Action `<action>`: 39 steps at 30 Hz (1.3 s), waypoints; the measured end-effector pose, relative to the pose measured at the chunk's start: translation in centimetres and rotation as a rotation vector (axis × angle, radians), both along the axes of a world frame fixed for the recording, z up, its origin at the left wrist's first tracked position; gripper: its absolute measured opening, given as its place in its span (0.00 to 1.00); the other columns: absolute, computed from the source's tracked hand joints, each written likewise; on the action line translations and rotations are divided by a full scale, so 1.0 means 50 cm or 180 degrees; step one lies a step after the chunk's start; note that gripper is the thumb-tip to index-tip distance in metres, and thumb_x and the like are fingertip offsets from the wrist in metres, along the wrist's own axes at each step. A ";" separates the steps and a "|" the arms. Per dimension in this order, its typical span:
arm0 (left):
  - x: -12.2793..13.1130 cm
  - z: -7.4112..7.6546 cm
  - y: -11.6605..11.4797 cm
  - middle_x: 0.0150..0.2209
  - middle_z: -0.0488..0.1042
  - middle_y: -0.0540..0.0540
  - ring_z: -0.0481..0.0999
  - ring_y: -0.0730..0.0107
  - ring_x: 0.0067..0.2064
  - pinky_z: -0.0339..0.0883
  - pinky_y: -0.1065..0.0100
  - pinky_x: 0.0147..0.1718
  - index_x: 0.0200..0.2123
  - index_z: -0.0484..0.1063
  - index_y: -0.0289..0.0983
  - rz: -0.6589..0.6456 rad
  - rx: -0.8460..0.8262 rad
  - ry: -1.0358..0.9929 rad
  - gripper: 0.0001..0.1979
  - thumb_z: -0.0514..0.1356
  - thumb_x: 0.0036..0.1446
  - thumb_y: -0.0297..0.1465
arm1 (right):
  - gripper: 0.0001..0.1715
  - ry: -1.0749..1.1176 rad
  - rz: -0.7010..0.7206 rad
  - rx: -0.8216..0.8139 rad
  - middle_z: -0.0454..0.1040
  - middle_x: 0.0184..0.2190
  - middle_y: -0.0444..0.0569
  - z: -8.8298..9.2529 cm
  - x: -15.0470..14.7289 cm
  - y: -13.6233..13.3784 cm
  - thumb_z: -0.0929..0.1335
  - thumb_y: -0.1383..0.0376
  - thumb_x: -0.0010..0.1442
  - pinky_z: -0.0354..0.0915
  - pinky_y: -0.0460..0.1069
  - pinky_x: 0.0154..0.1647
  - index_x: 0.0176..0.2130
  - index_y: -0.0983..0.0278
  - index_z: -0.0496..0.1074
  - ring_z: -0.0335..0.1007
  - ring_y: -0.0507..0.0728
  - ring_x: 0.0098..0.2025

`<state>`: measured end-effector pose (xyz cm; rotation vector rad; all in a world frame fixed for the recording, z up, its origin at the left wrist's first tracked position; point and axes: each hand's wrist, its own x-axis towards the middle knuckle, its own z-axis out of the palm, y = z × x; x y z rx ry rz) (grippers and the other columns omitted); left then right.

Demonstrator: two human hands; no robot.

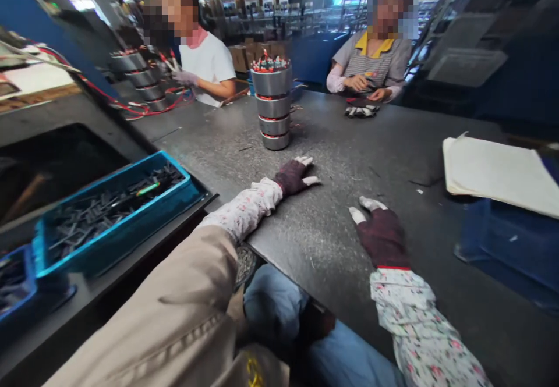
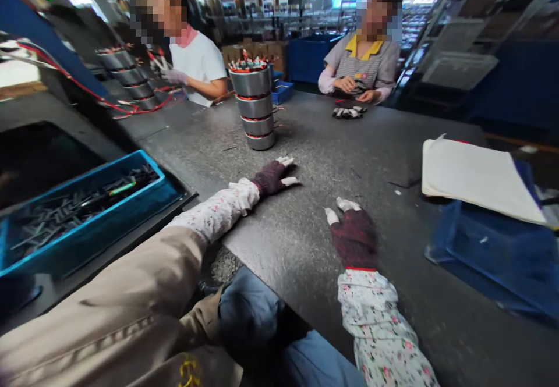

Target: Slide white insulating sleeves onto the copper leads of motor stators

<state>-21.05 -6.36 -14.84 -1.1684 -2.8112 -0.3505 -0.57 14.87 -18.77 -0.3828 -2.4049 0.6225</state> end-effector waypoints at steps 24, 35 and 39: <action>-0.043 0.002 0.008 0.75 0.53 0.32 0.50 0.42 0.76 0.43 0.52 0.75 0.72 0.54 0.27 0.0925 -0.0441 -0.0261 0.45 0.49 0.69 0.58 | 0.22 -0.0050 0.0059 -0.0174 0.81 0.48 0.62 -0.003 -0.025 -0.015 0.69 0.54 0.61 0.67 0.63 0.63 0.45 0.68 0.79 0.75 0.66 0.54; 0.113 -0.026 0.412 0.77 0.48 0.40 0.47 0.61 0.78 0.48 0.58 0.75 0.74 0.51 0.38 -0.1139 0.1150 -0.1156 0.37 0.57 0.67 0.41 | 0.26 0.0722 -0.0036 -0.0214 0.80 0.49 0.67 0.049 0.011 0.000 0.64 0.51 0.69 0.65 0.61 0.65 0.47 0.70 0.79 0.75 0.68 0.56; 0.133 -0.037 0.443 0.77 0.48 0.38 0.42 0.59 0.79 0.36 0.56 0.78 0.75 0.48 0.37 -0.0446 0.1753 -0.1157 0.44 0.63 0.63 0.43 | 0.27 0.0855 -0.0283 -0.0433 0.80 0.50 0.66 0.052 0.017 0.007 0.65 0.51 0.67 0.67 0.64 0.64 0.46 0.70 0.79 0.75 0.71 0.57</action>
